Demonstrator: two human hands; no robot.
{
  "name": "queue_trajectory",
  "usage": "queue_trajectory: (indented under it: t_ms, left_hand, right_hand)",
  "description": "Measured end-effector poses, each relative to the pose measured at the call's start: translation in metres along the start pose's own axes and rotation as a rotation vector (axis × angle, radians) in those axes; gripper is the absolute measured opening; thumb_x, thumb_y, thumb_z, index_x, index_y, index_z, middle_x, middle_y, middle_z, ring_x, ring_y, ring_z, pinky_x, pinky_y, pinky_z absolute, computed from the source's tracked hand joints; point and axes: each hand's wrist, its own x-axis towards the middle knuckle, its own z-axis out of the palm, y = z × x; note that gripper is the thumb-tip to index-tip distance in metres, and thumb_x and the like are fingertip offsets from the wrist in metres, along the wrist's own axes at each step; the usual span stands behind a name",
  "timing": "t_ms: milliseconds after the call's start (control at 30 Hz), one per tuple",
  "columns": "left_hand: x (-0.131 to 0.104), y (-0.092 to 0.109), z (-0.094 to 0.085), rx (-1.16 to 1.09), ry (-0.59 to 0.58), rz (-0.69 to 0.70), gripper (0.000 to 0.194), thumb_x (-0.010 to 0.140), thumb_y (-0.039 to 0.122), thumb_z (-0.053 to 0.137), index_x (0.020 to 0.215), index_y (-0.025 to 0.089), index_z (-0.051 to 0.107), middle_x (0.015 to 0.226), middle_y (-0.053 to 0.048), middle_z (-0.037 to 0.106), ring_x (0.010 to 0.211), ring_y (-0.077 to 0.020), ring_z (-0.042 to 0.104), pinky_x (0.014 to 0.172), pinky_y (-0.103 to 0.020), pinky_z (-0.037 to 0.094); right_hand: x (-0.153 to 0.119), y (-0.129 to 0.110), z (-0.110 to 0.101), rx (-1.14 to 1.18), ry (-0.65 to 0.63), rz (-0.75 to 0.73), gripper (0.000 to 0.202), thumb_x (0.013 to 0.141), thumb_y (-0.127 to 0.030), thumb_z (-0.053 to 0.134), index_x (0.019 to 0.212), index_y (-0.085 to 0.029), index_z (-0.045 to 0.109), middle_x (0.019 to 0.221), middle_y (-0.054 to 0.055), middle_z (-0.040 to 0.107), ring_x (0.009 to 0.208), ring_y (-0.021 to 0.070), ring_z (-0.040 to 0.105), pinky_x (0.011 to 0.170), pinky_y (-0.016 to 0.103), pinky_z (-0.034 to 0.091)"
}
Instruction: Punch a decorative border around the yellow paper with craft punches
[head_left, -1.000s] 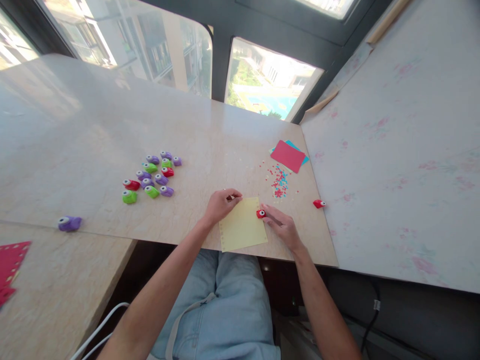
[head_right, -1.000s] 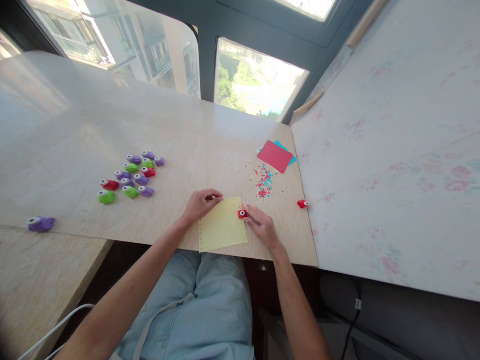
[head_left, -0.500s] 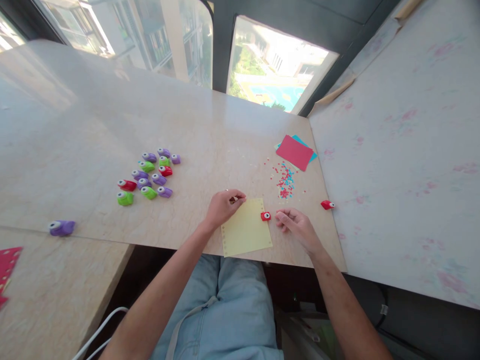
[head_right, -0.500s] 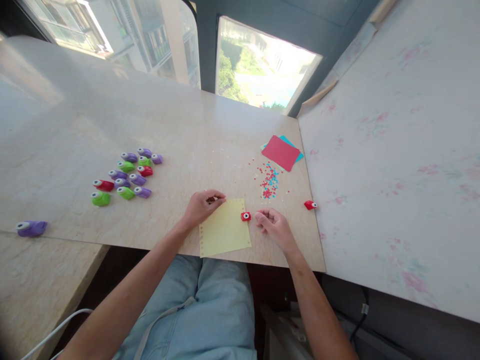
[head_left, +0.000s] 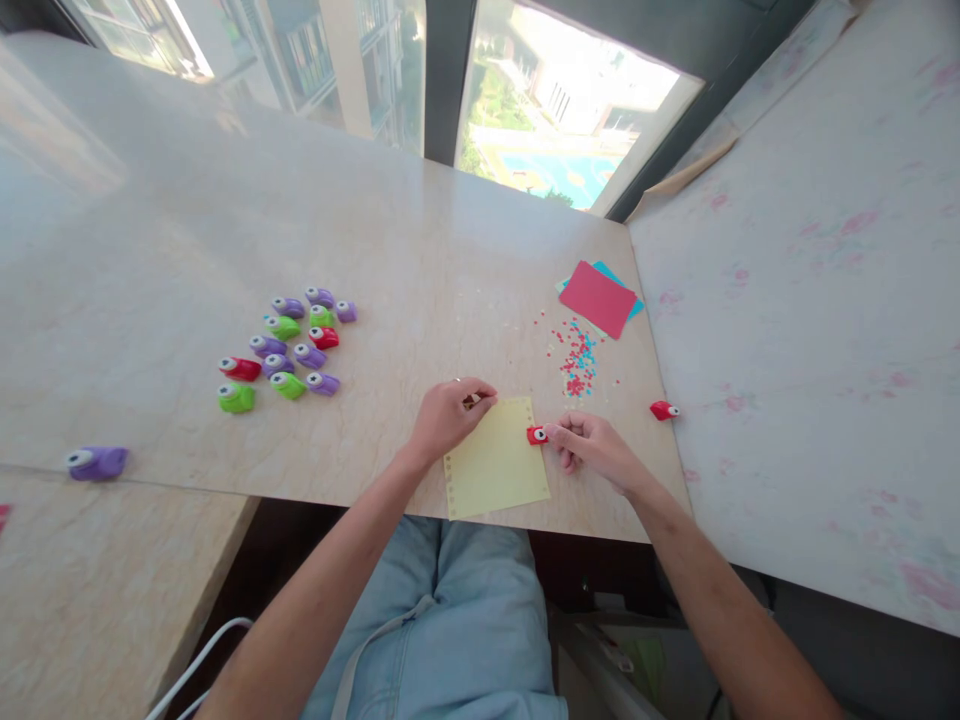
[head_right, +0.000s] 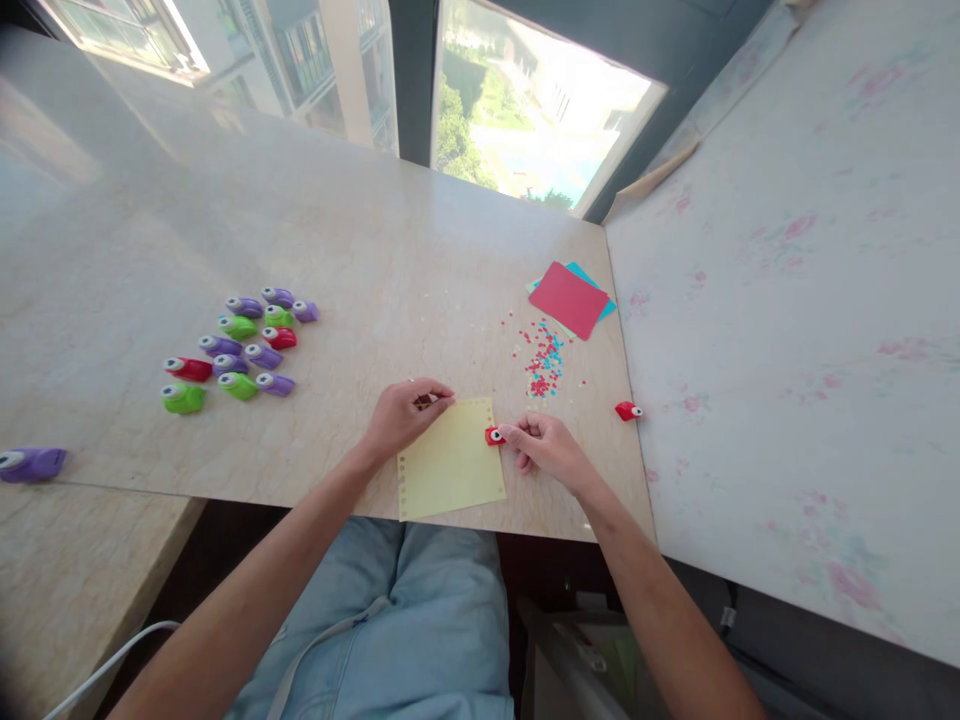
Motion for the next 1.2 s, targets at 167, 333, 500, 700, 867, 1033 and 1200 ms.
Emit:
queue_trajectory:
  t_ms: [167, 333, 500, 700, 867, 1033, 1200]
  left_hand:
    - [0.0, -0.001, 0.001, -0.004, 0.008, 0.012, 0.01, 0.084, 0.027, 0.064, 0.088, 0.022, 0.073, 0.084, -0.001, 0.075, 0.072, -0.0136, 0.067, 0.066, -0.023, 0.048]
    - [0.0, -0.001, 0.001, 0.002, 0.014, 0.016, 0.01, 0.084, 0.027, 0.064, 0.088, 0.022, 0.073, 0.083, -0.001, 0.075, 0.072, -0.0137, 0.067, 0.067, -0.024, 0.049]
    - [-0.001, 0.001, 0.001, 0.013, 0.015, 0.014, 0.01, 0.084, 0.026, 0.064, 0.087, 0.023, 0.073, 0.082, -0.001, 0.075, 0.07, -0.0135, 0.067, 0.067, -0.024, 0.049]
    - [-0.001, 0.002, 0.0, 0.03, 0.016, 0.024, 0.01, 0.084, 0.026, 0.064, 0.088, 0.023, 0.073, 0.08, -0.001, 0.075, 0.069, -0.0137, 0.067, 0.067, -0.024, 0.049]
    - [0.0, 0.003, 0.0, 0.042, 0.01, 0.026, 0.011, 0.085, 0.026, 0.064, 0.088, 0.023, 0.073, 0.08, -0.001, 0.075, 0.07, -0.0139, 0.067, 0.068, -0.025, 0.049]
    - [0.0, 0.004, -0.001, 0.038, 0.004, 0.031, 0.011, 0.085, 0.026, 0.063, 0.089, 0.023, 0.073, 0.084, -0.001, 0.075, 0.073, -0.0142, 0.067, 0.069, -0.025, 0.049]
    - [-0.001, 0.005, -0.002, 0.042, 0.002, 0.026, 0.011, 0.085, 0.025, 0.063, 0.089, 0.023, 0.073, 0.084, -0.001, 0.075, 0.074, -0.0144, 0.068, 0.071, -0.025, 0.049]
  right_hand:
    - [0.001, -0.003, -0.002, 0.003, -0.02, 0.021, 0.045, 0.075, -0.061, 0.066, 0.071, -0.017, 0.057, 0.051, -0.002, 0.057, 0.041, 0.0086, 0.051, 0.04, 0.02, 0.041]
    - [0.001, -0.008, 0.002, -0.029, -0.016, 0.008, 0.043, 0.072, -0.059, 0.07, 0.068, -0.018, 0.056, 0.05, -0.003, 0.054, 0.042, 0.0088, 0.05, 0.039, 0.02, 0.04]
    - [0.001, -0.012, 0.004, -0.027, -0.005, 0.026, 0.043, 0.069, -0.057, 0.073, 0.066, -0.018, 0.054, 0.05, -0.004, 0.054, 0.04, 0.0079, 0.049, 0.038, 0.02, 0.038]
    - [0.002, -0.012, 0.003, 0.002, -0.025, 0.026, 0.045, 0.068, -0.057, 0.073, 0.059, -0.018, 0.053, 0.05, -0.003, 0.055, 0.04, 0.0079, 0.049, 0.038, 0.02, 0.037]
    - [0.005, -0.017, 0.001, -0.024, -0.064, 0.059, 0.046, 0.067, -0.057, 0.074, 0.057, -0.018, 0.053, 0.048, -0.002, 0.056, 0.039, 0.0077, 0.049, 0.036, 0.019, 0.036]
    - [0.009, -0.017, -0.003, -0.046, -0.103, 0.087, 0.047, 0.068, -0.057, 0.074, 0.054, -0.018, 0.051, 0.047, -0.002, 0.056, 0.036, 0.0065, 0.048, 0.034, 0.018, 0.033]
    - [0.013, -0.015, -0.006, -0.082, -0.127, 0.117, 0.048, 0.069, -0.058, 0.073, 0.055, -0.018, 0.051, 0.047, -0.003, 0.056, 0.034, 0.006, 0.047, 0.032, 0.018, 0.029]
